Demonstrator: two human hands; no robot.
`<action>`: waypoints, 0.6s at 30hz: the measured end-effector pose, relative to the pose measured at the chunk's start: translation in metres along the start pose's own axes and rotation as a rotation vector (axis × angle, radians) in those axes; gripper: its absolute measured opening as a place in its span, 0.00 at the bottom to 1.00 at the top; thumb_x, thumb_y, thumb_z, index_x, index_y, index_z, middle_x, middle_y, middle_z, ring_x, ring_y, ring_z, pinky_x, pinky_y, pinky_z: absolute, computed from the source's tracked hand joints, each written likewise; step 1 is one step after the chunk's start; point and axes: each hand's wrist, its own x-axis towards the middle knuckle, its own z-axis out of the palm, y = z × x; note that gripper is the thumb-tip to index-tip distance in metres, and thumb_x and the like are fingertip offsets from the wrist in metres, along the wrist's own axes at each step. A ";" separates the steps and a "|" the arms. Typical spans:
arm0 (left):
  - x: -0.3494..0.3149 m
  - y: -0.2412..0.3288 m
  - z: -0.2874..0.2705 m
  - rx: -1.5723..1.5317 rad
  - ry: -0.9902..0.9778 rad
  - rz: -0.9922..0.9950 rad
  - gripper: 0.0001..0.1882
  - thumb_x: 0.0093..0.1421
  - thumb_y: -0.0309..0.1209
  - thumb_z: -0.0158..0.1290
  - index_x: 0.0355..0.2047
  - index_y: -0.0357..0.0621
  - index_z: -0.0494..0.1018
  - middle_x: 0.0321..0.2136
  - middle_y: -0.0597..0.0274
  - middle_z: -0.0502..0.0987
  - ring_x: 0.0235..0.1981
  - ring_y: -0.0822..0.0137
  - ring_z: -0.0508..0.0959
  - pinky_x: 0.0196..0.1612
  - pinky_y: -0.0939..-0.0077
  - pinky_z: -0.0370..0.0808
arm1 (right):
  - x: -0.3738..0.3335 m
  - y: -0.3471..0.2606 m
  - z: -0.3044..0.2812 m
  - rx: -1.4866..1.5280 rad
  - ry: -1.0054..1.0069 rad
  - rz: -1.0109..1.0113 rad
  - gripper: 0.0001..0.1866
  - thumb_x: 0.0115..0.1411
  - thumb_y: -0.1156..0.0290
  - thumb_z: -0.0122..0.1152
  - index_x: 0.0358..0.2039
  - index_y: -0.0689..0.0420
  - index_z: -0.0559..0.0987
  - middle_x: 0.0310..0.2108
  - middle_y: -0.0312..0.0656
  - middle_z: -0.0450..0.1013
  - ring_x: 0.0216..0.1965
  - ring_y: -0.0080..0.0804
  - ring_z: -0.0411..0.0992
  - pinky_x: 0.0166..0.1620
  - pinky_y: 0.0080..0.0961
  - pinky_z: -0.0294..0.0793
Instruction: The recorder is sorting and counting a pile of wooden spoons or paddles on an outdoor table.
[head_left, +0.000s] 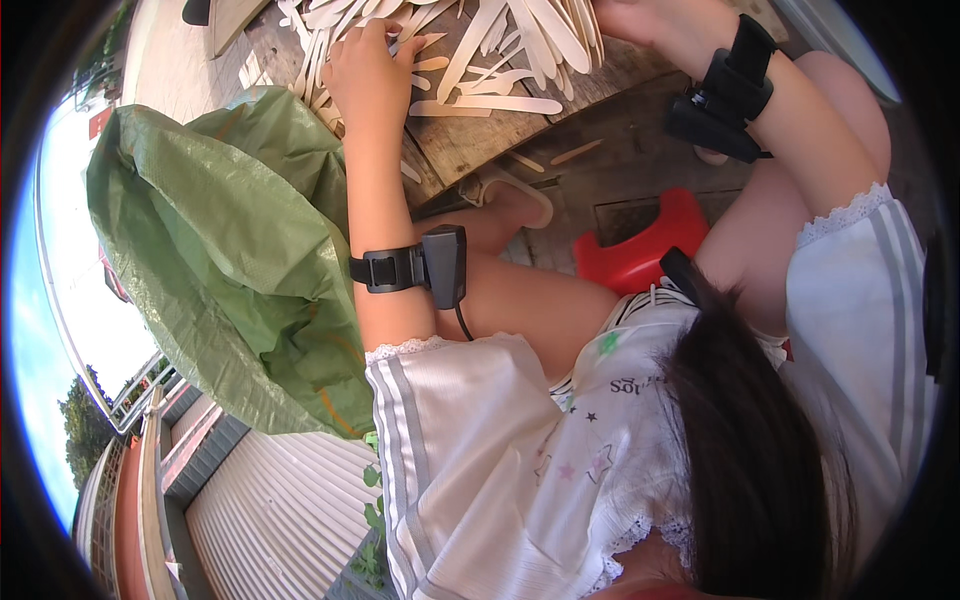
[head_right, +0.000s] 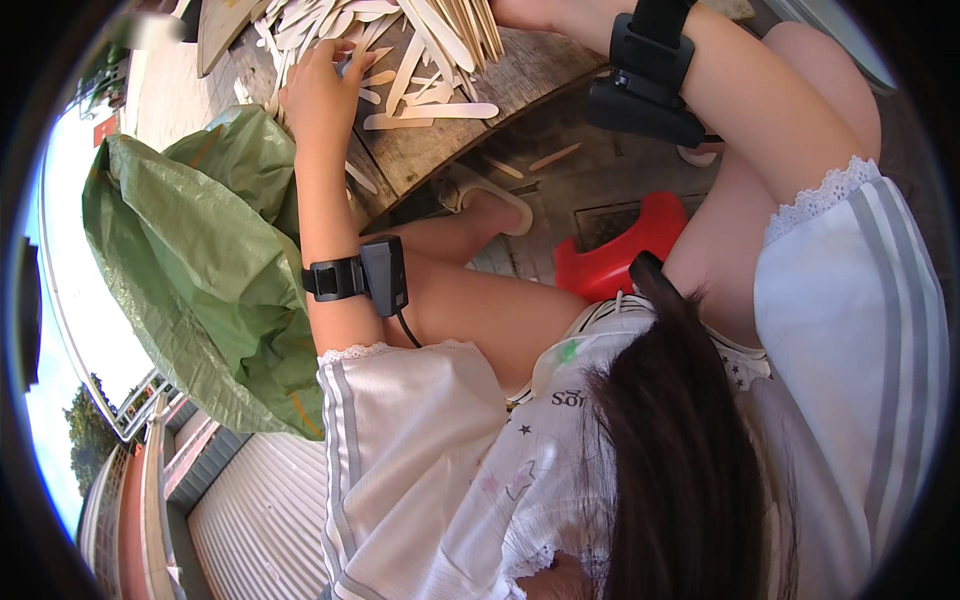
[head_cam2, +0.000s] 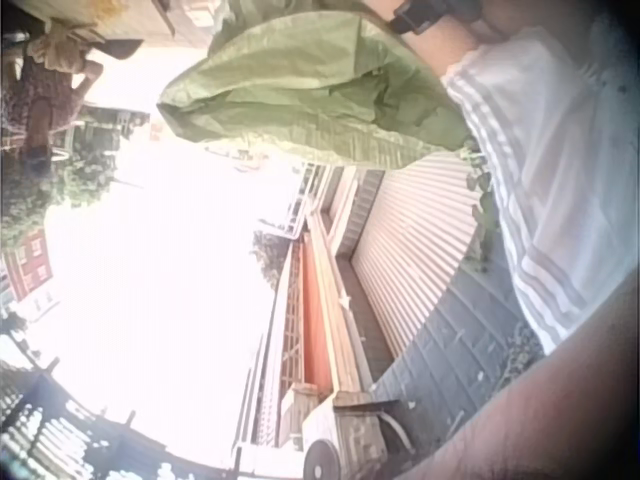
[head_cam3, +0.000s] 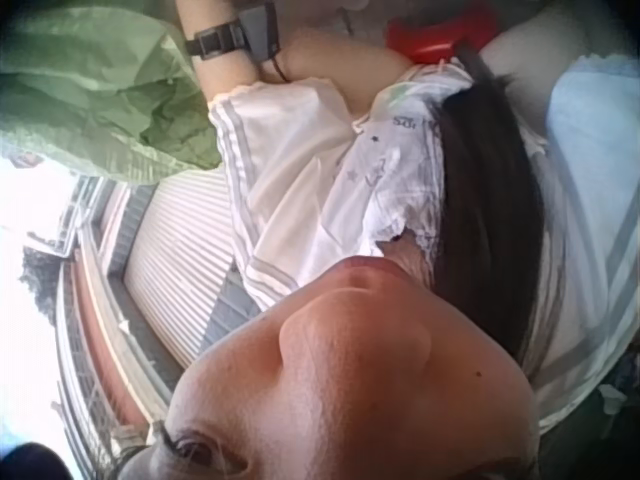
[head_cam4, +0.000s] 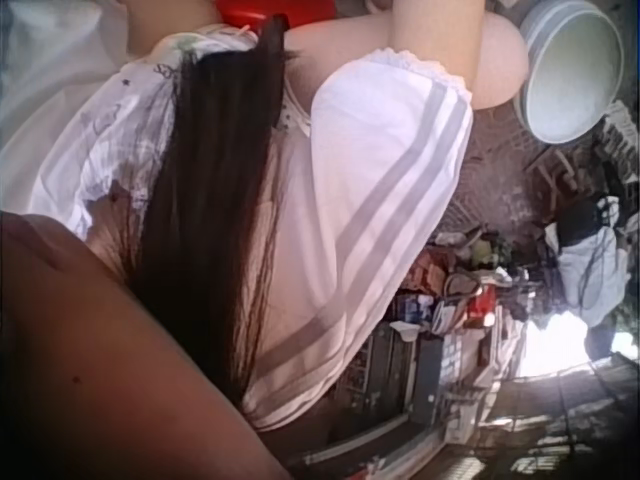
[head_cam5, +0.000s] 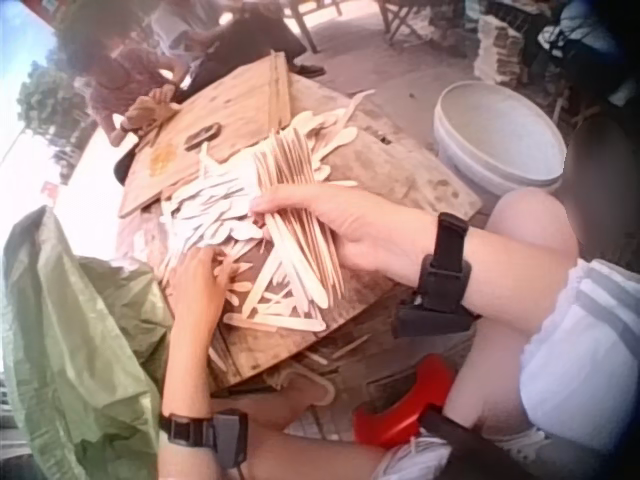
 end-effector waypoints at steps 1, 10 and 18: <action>0.002 -0.001 0.001 -0.023 -0.047 -0.042 0.13 0.52 0.44 0.59 0.31 0.51 0.79 0.32 0.67 0.78 0.38 0.57 0.75 0.42 0.61 0.67 | 0.001 -0.002 0.000 0.003 0.002 -0.004 0.13 0.54 0.75 0.63 0.39 0.64 0.76 0.34 0.43 0.78 0.33 0.29 0.77 0.38 0.24 0.80; 0.001 0.002 0.004 0.081 -0.081 0.123 0.08 0.55 0.37 0.53 0.30 0.49 0.74 0.30 0.67 0.77 0.37 0.61 0.74 0.45 0.58 0.63 | 0.007 -0.026 -0.018 0.103 -0.024 -0.054 0.12 0.53 0.74 0.63 0.37 0.65 0.76 0.32 0.46 0.78 0.33 0.32 0.78 0.41 0.30 0.80; -0.006 0.018 -0.010 0.095 -0.215 0.099 0.10 0.54 0.36 0.51 0.32 0.44 0.71 0.28 0.62 0.75 0.35 0.58 0.72 0.42 0.57 0.62 | -0.006 -0.028 -0.028 0.144 0.113 -0.053 0.10 0.53 0.74 0.62 0.35 0.65 0.76 0.30 0.46 0.78 0.31 0.34 0.78 0.41 0.32 0.80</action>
